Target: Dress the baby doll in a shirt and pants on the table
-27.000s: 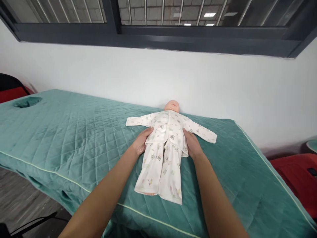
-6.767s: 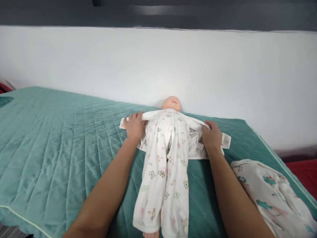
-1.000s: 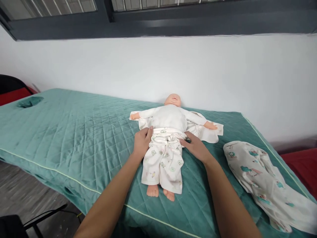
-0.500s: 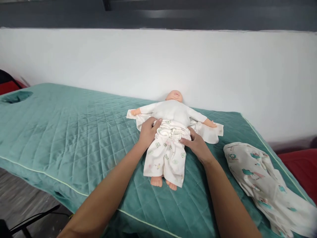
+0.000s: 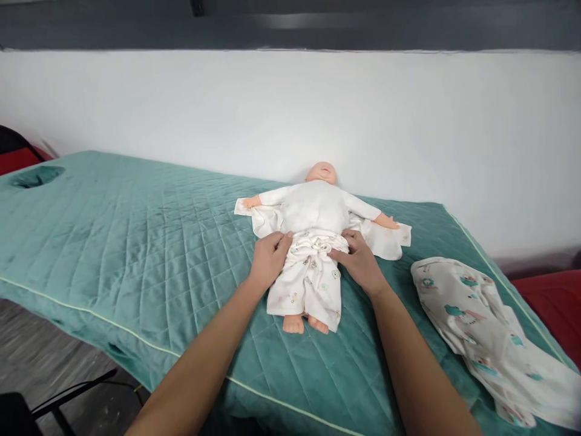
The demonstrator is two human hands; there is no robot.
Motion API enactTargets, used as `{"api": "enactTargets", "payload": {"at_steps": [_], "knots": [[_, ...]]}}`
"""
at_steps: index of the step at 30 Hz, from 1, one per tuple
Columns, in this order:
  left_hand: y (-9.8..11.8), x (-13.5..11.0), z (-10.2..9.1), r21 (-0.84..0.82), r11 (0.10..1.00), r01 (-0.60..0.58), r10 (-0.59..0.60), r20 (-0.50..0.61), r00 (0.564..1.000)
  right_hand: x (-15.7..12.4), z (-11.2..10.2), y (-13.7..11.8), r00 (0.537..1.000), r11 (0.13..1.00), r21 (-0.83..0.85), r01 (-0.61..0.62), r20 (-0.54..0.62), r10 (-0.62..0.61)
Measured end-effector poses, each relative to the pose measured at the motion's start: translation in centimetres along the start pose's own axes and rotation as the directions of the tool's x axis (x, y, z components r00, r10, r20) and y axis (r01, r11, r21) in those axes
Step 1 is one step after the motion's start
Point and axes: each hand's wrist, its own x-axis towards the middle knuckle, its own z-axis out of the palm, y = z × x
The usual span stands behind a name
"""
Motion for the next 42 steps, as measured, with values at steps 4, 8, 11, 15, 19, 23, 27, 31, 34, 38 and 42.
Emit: {"api": "enactTargets", "payload": {"at_steps": [4, 8, 11, 15, 19, 23, 27, 31, 34, 38, 42], "knots": [[0.1, -1.9, -0.6, 0.002, 1.0, -0.014, 0.014, 0.03, 0.999, -0.2, 0.2, -0.3, 0.991, 0.992, -0.061, 0.108, -0.078, -0.112], [-0.2, -1.7, -0.6, -0.001, 0.999, -0.052, 0.052, 0.064, 0.997, -1.1, 0.2, -1.1, 0.984, 0.984, -0.071, 0.164, -0.062, -0.169], [-0.5, -1.2, -0.5, 0.02, 0.998, -0.06, 0.059, 0.055, 0.997, -2.7, 0.2, -1.6, 0.995, 0.995, -0.038, 0.089, -0.045, -0.091], [-0.8, -0.9, -0.3, 0.029, 0.997, -0.077, 0.076, 0.043, 0.996, -5.3, 0.5, -2.3, 0.996, 1.0, 0.008, -0.01, 0.084, 0.009], [-1.0, -0.7, -0.2, 0.031, 0.994, -0.108, 0.108, 0.017, 0.994, -6.4, 0.9, -2.7, 0.993, 0.999, 0.051, -0.008, 0.122, 0.002], [-0.8, -0.5, -0.3, 0.016, 0.993, -0.12, 0.12, 0.002, 0.993, -5.9, 1.2, -2.7, 0.992, 0.996, 0.082, -0.02, 0.128, 0.009], [-0.3, -1.5, -0.8, -0.005, 0.994, -0.105, 0.105, 0.026, 0.994, -5.4, 1.3, -2.4, 0.994, 0.994, 0.08, -0.081, 0.079, 0.074], [0.2, -3.6, -1.6, 0.0, 0.996, -0.094, 0.094, 0.069, 0.993, -5.3, 1.3, -2.2, 0.993, 0.992, 0.037, -0.118, 0.037, 0.117], [0.3, -5.0, -2.1, -0.001, 0.998, -0.059, 0.058, 0.094, 0.994, -5.2, 1.2, -2.2, 0.994, 0.994, 0.021, -0.11, 0.029, 0.11], [0.2, -5.7, -2.6, -0.036, 0.999, -0.018, 0.024, 0.167, 0.986, -5.2, 1.3, -2.4, 0.994, 0.993, 0.029, -0.112, 0.021, 0.111], [-0.1, -7.0, -3.6, -0.157, 0.986, -0.06, 0.104, 0.294, 0.95, -5.4, 1.2, -2.5, 0.995, 0.995, 0.024, -0.1, -0.004, 0.101]]}}
